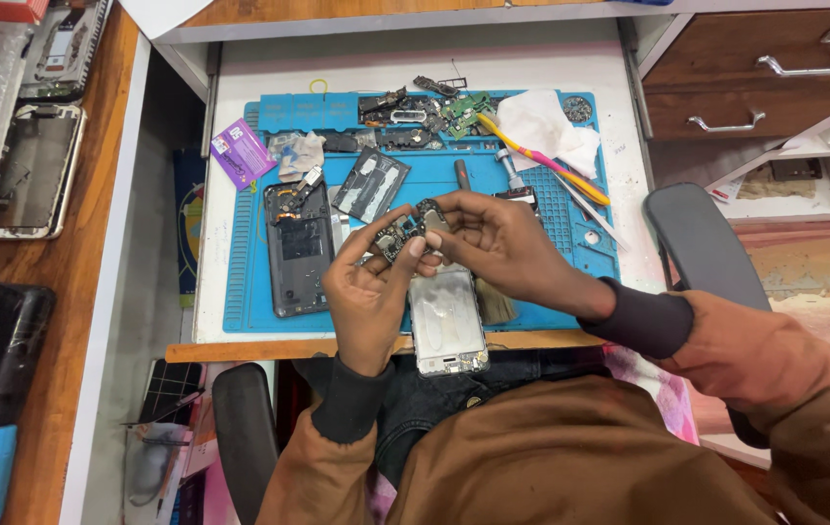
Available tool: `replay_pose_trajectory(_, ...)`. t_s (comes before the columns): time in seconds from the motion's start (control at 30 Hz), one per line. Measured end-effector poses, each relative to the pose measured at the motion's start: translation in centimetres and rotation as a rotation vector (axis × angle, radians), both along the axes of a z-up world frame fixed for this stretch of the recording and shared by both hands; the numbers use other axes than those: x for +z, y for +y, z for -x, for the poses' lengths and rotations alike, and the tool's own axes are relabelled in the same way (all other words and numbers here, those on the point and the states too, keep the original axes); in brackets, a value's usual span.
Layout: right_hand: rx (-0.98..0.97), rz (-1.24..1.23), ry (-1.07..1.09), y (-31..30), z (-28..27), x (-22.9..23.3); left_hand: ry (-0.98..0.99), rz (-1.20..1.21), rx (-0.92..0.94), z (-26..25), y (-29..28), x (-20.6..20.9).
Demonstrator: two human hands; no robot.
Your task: The person disassembles a smartphone, removing the back cover and battery to access the internal components. They then handle the motherboard, detaching a small circuit board and placing it on the workbench.
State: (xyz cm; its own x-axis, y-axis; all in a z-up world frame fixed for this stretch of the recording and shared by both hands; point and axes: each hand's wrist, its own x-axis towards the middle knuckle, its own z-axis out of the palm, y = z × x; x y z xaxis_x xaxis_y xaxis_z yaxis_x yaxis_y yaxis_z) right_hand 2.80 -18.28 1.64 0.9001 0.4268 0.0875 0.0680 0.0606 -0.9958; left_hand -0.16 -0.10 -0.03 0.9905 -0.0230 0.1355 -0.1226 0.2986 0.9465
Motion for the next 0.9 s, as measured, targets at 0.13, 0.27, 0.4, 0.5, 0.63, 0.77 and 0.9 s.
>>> replay_pose_trajectory(0.13, -0.075, 0.423, -0.459, -2.9, -0.7, 4.4, 0.062, 0.044, 0.024, -0.1, -0.1, 0.1)
replay_pose_trajectory(0.27, -0.114, 0.096, -0.665, -8.3, 1.6, 9.3, 0.043, 0.047, 0.013, -0.2, 0.0, -0.2)
replay_pose_trajectory(0.4, -0.266, 0.075, -0.654, -11.5, 5.1, 10.2, 0.057, 0.023, 0.004, -0.4, -0.3, -0.2)
replay_pose_trajectory(0.5, -0.315, 0.072, -0.653, -12.6, 6.3, 10.2, 0.067, 0.012, 0.015, -0.1, -0.6, 0.0)
replay_pose_trajectory(0.63, -0.369, 0.062, -0.681, -13.4, 7.3, 11.4, 0.117, 0.008, 0.012, -0.4, -0.4, 0.2)
replay_pose_trajectory(0.77, -0.382, 0.064, -0.664, -13.3, 8.0, 10.5, 0.062, 0.039, 0.009, -0.3, -0.3, -0.4)
replay_pose_trajectory(0.9, -0.325, 0.000, -0.614, -12.2, 7.5, 8.5, 0.069, 0.020, 0.013, -0.1, -0.1, -0.5)
